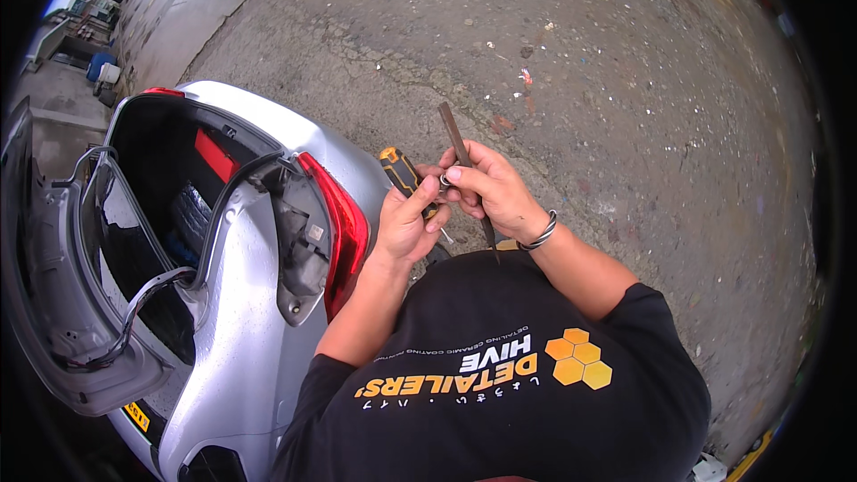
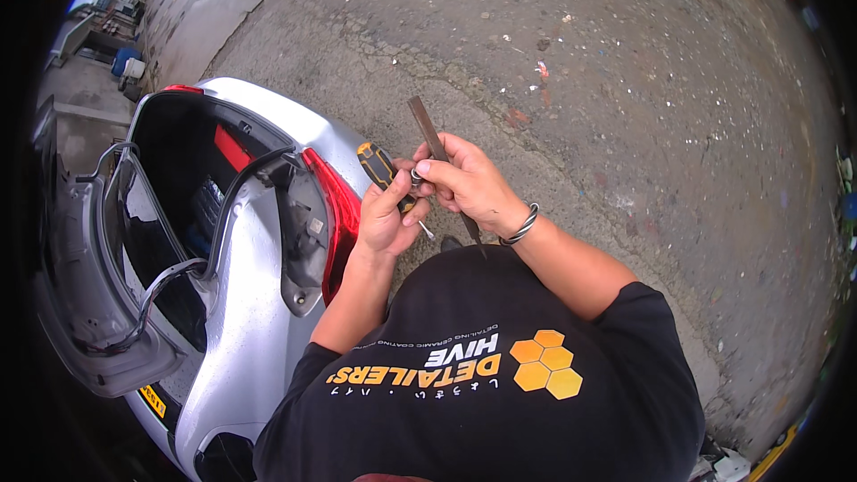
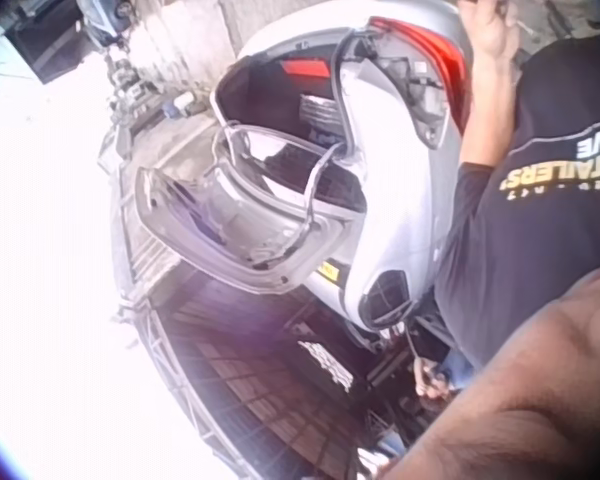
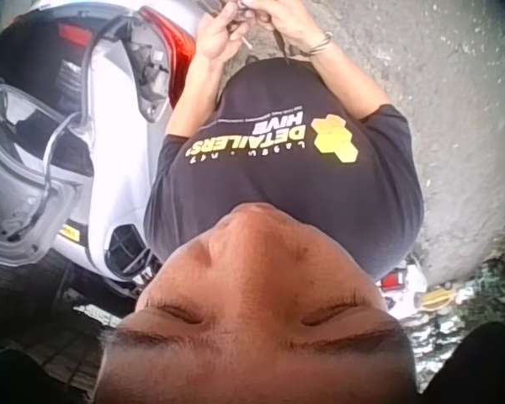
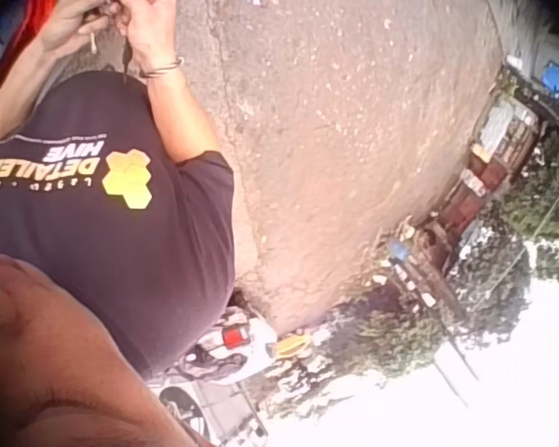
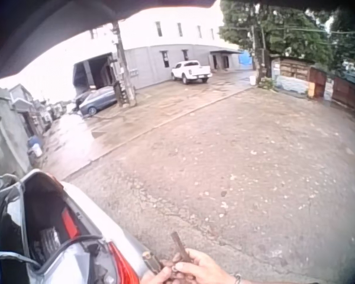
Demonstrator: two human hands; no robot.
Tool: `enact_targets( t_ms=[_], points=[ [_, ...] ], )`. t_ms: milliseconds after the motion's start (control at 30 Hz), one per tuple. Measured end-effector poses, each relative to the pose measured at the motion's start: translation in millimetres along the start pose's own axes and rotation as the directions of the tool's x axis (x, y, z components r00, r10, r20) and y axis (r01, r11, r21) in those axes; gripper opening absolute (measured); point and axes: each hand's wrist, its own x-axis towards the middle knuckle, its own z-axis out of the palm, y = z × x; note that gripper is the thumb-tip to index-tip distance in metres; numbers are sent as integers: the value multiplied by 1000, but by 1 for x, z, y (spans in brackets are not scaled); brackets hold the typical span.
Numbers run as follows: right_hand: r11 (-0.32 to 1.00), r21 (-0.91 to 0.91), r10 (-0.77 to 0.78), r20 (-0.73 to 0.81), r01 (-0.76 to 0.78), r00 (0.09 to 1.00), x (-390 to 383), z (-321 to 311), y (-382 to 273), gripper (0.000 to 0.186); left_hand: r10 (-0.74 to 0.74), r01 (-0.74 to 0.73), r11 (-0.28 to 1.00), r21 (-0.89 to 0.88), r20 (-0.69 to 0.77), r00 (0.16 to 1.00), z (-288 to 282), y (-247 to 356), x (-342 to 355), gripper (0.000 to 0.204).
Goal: The person walks from a garage to the rear of a silver car, holding a screwdriver and a metal file. They use the file on a small metal part, then use the screwdriver to remove a bulb from the taillight assembly. Finally, they reattach the red taillight cover to the car.
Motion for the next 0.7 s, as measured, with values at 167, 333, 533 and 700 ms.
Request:
enact_targets(
  t_ms=[167, 333, 533, 700],
  points=[
    [1000, 15, 1, -26, -1, 1000, -1, -2, 1, 17, 25, -20, 995, 95, -53, 998, 5, -5, 1, 15],
    [900, -361, -262, 4, 246, 965, -9, -16, -2, 30, 68, -38, 989, 141, -213, 975, 18, -4, 3, 14],
    [616, -684, -454, 98, 391, 886, -19, -20, 1, 50, 140, -75, 959, 274, -224, 965, 27, -2, 11, 18],
    [547, -715, -497, 140, 435, 856, -18, -23, 5, 54, 137, -55, 951, 304, -256, 957, 28, -4, 15, 21]
  ],
)
